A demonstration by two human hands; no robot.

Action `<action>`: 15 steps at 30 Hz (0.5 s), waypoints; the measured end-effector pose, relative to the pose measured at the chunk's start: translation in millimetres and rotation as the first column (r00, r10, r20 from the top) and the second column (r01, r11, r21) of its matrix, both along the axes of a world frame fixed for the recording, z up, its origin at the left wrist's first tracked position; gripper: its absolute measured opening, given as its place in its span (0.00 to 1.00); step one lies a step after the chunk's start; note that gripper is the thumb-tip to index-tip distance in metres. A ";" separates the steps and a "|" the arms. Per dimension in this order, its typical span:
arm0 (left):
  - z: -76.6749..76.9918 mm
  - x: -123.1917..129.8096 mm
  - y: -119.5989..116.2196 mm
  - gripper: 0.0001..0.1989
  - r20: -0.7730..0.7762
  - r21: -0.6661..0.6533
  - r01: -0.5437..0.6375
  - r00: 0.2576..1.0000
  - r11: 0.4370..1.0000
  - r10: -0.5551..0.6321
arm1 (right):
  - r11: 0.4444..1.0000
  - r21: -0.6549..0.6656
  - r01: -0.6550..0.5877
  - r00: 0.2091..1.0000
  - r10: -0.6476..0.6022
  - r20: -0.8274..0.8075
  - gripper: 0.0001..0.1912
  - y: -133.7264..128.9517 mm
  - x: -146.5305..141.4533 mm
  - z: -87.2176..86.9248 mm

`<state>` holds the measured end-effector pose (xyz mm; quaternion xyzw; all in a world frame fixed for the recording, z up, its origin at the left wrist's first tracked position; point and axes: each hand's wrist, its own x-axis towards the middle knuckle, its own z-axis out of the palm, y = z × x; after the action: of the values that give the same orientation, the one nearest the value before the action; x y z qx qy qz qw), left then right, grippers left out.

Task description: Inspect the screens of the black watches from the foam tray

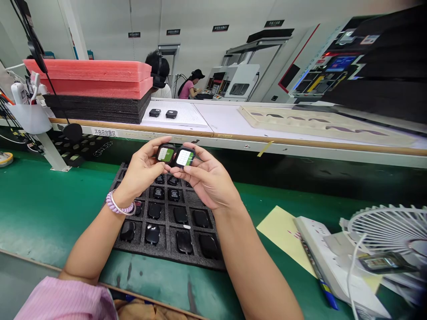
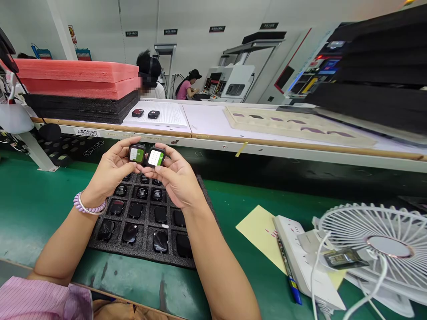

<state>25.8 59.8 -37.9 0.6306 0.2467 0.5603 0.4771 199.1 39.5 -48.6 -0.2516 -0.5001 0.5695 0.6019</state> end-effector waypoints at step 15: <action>1.7 -0.5 -1.5 0.21 -0.020 -0.005 -0.022 1.000 1.000 0.022 | 0.999 -0.002 0.046 0.999 -0.046 0.001 0.26 5.0 2.1 -3.3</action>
<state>25.3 58.2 -36.2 0.6322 0.2596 0.5586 0.4701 201.2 44.6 -51.9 -0.2638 -0.4938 0.5561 0.6143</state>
